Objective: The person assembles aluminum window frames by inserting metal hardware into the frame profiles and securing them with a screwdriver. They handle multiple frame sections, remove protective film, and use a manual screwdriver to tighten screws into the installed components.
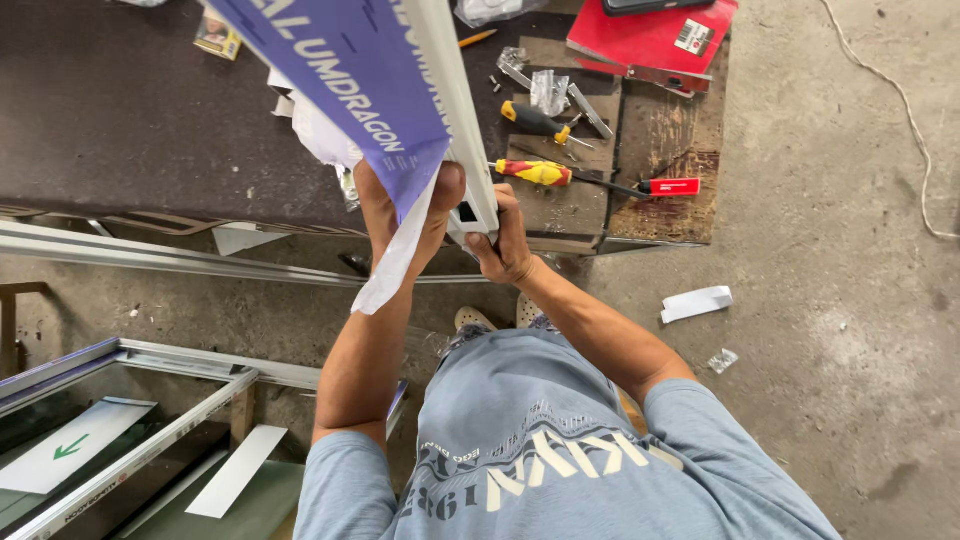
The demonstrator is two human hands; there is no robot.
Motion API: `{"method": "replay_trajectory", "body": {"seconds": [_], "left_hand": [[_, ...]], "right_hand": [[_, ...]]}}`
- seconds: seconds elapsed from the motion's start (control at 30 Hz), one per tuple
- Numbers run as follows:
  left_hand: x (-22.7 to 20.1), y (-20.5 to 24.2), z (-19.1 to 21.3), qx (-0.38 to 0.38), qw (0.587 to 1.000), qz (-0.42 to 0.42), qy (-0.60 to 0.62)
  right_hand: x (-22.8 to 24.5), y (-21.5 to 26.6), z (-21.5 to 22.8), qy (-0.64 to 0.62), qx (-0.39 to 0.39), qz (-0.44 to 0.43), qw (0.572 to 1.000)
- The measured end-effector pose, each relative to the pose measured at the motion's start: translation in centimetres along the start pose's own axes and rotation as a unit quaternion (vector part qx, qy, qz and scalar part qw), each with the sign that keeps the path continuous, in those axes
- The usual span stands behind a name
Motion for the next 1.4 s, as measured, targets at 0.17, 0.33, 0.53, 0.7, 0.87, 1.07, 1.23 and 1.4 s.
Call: {"method": "replay_trajectory", "body": {"seconds": [0.17,0.33,0.53,0.7,0.87,1.07,1.23,1.4], "left_hand": [[2.1,-1.2,-1.3,-0.006,0.999,0.032,0.007],[2.8,-2.4,-1.1,-0.004,0.994,0.091,0.062],[2.9,-2.7,-0.5,0.028,0.992,0.123,0.021],[2.0,-3.7,0.7,0.123,0.967,0.204,0.094],[-0.3,-5.1,2.0,0.257,0.952,0.091,-0.136],[-2.6,-5.5,0.2,0.183,0.949,-0.157,-0.204],[-3.6,-7.7,2.3,0.159,0.962,-0.183,-0.121],[-1.4,-8.8,3.7,0.09,0.921,0.147,0.349]], "right_hand": [[-1.0,0.4,1.1,0.006,-0.026,-0.021,0.999],[-1.7,0.5,1.0,0.046,-0.035,-0.028,0.998],[-1.6,1.4,1.6,0.061,-0.005,-0.094,0.994],[1.0,0.7,2.8,-0.082,0.02,-0.171,0.982],[1.1,0.7,1.8,-0.147,-0.047,-0.262,0.953],[0.8,0.9,2.0,-0.171,-0.019,-0.223,0.959],[0.3,1.2,2.5,-0.064,-0.004,-0.226,0.972],[0.4,1.0,2.4,-0.095,-0.017,-0.238,0.967]]}}
Point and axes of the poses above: each hand's wrist, its own y-axis away from the middle knuckle, its own z-axis out of the back of the hand, x = y × z, the point moved 1 cm from there along -y, towards the middle knuckle, and after that the axes turned 9 degrees about y, right-handed, at the moved point
